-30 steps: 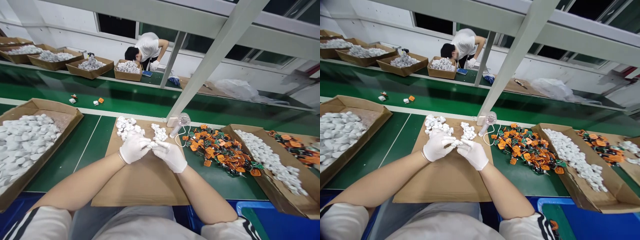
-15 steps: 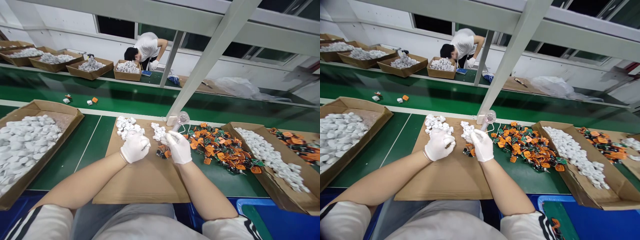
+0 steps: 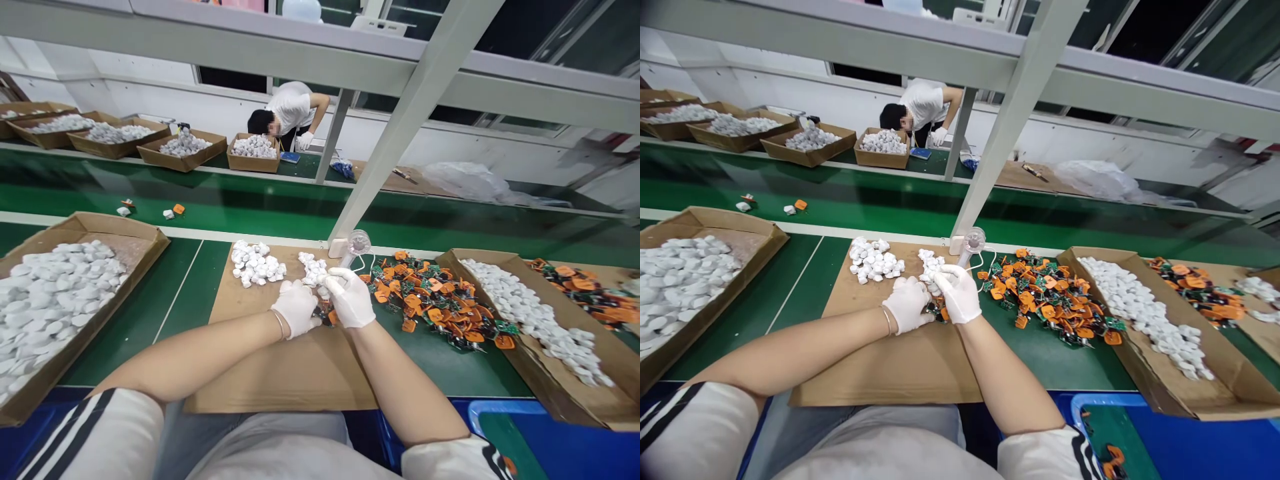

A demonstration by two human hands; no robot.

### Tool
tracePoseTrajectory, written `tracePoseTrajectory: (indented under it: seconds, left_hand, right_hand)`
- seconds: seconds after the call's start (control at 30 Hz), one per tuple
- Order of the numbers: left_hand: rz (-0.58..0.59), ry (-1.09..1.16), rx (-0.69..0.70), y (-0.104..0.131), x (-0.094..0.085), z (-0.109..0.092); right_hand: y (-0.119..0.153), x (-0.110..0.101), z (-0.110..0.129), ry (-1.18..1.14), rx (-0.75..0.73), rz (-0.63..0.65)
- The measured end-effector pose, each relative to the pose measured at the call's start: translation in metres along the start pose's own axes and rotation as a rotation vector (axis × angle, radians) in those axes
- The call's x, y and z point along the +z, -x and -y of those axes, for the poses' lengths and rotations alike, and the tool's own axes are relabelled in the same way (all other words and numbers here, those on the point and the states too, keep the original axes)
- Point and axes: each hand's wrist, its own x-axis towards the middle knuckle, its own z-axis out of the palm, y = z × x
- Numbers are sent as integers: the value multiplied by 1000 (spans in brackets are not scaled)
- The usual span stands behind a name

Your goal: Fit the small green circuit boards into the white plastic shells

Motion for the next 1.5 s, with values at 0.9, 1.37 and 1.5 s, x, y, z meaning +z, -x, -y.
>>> tracePoseTrajectory:
  seconds: [0.9, 1.37, 1.5]
  left_hand:
    - [-203, 1090, 42, 65, 8, 62]
    - [-381, 1263, 17, 65, 11, 58]
    - [-322, 1319, 35, 66, 12, 55]
  right_hand:
    - [36, 3, -18, 180, 21, 376]
    - [33, 1, -15, 234, -109, 324]
    - [31, 2, -16, 80, -33, 307]
